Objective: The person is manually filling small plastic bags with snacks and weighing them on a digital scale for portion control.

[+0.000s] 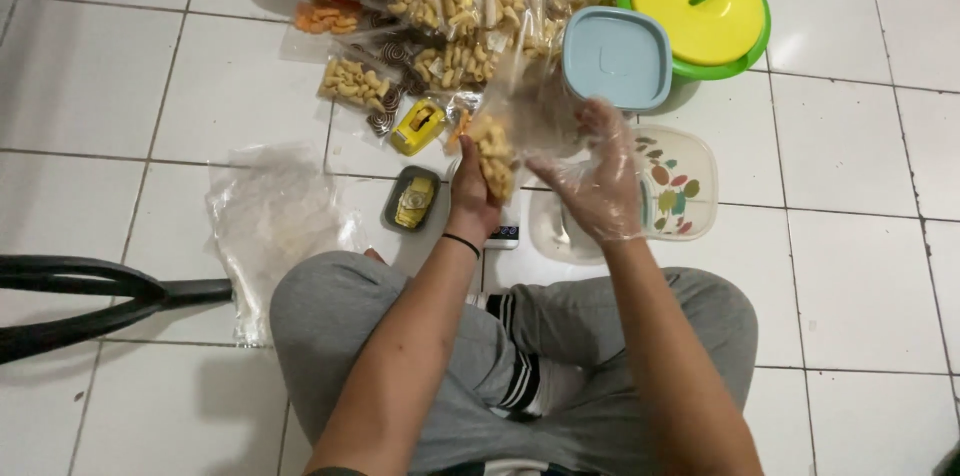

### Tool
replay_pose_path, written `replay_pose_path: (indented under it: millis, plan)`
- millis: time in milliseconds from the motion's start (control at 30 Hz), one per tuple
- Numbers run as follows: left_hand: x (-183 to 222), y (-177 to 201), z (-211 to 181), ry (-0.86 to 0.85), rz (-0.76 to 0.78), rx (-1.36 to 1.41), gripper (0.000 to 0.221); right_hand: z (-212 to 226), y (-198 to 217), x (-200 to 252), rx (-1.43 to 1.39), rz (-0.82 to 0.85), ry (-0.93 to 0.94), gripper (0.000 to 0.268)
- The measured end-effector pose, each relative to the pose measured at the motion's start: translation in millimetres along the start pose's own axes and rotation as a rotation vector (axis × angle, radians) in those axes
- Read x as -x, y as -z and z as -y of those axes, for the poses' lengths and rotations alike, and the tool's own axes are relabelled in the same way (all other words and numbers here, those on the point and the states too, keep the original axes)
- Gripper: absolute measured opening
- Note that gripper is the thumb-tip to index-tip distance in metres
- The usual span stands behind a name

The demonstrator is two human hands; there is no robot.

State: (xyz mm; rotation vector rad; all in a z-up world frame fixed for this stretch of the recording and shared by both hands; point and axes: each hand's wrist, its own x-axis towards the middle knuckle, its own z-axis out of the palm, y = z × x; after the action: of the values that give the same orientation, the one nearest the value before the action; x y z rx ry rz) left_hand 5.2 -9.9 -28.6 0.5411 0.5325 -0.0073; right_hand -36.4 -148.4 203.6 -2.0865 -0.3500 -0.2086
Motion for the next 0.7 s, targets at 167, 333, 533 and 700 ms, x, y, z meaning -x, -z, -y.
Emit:
replay_pose_path:
  millis: [167, 333, 533, 700]
  plan:
    - [46.9, -32.0, -19.5, 0.020, 0.033, 0.056, 0.064, -38.7, -46.9, 11.3, -0.203, 0.088, -0.348, 0.070]
    - [63.4, -30.9, -48.7, -0.010, 0.024, 0.018, 0.062, -49.0, -53.6, -3.6, -0.354, 0.013, -0.396, 0.023]
    - [65.6, -27.5, -81.1, -0.474, -0.022, -0.666, 0.070, -57.7, -32.6, -17.8, -0.640, 0.160, -0.439, 0.027]
    - [53.6, -14.5, -94.7, -0.182, 0.217, -1.011, 0.061, -69.4, -38.8, -24.8, -0.795, 0.182, -0.537, 0.032]
